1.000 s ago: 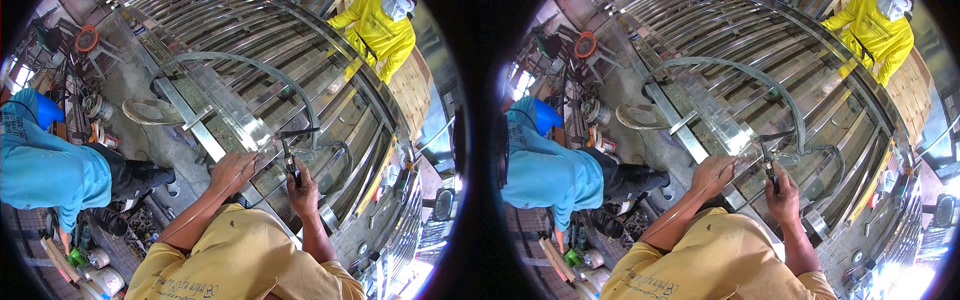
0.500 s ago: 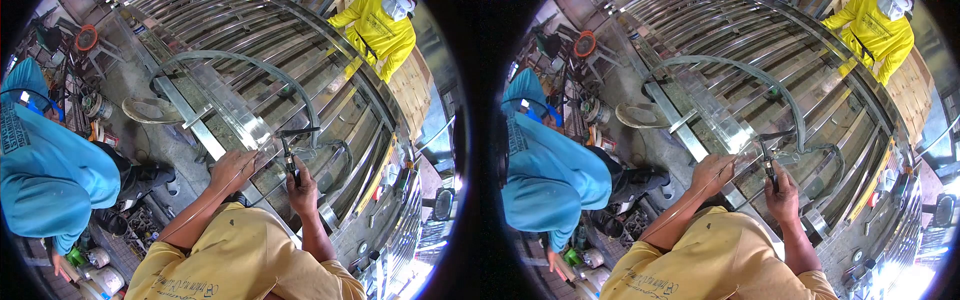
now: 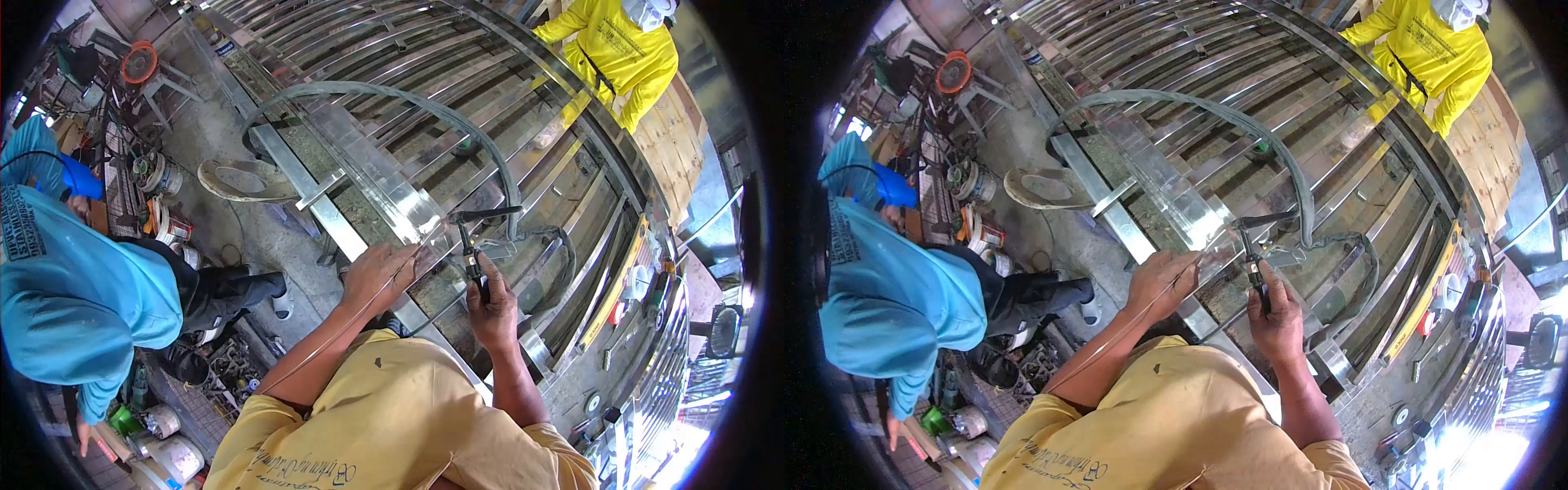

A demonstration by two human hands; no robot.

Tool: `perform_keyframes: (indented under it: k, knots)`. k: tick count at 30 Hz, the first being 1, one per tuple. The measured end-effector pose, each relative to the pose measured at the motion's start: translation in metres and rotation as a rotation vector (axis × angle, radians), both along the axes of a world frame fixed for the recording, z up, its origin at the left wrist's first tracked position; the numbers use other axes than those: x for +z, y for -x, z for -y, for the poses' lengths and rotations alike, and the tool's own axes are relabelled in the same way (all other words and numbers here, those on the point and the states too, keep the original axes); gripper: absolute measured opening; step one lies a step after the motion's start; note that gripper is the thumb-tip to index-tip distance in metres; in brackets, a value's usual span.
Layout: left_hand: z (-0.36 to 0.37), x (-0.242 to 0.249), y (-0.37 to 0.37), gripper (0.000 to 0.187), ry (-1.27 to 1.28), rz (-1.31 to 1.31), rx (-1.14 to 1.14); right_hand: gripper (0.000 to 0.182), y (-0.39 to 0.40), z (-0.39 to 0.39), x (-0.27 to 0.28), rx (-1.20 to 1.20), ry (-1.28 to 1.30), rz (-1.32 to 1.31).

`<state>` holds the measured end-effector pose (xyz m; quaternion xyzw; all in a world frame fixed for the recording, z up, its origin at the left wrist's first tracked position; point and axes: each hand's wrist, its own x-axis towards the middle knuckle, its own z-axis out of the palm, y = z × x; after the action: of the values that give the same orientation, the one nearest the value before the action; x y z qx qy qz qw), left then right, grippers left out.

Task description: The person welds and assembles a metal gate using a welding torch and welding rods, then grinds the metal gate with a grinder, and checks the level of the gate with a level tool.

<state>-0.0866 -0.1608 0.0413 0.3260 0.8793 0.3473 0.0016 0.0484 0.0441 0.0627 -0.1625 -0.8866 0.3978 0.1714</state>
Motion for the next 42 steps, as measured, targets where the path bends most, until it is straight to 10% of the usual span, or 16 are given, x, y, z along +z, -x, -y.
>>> perform_keyframes:
  k: [42]
  knots:
    - [0.002,0.005,0.0,0.034,0.026,0.041,-0.006,0.052,0.0,0.0,0.0,-0.003,0.002,-0.012]
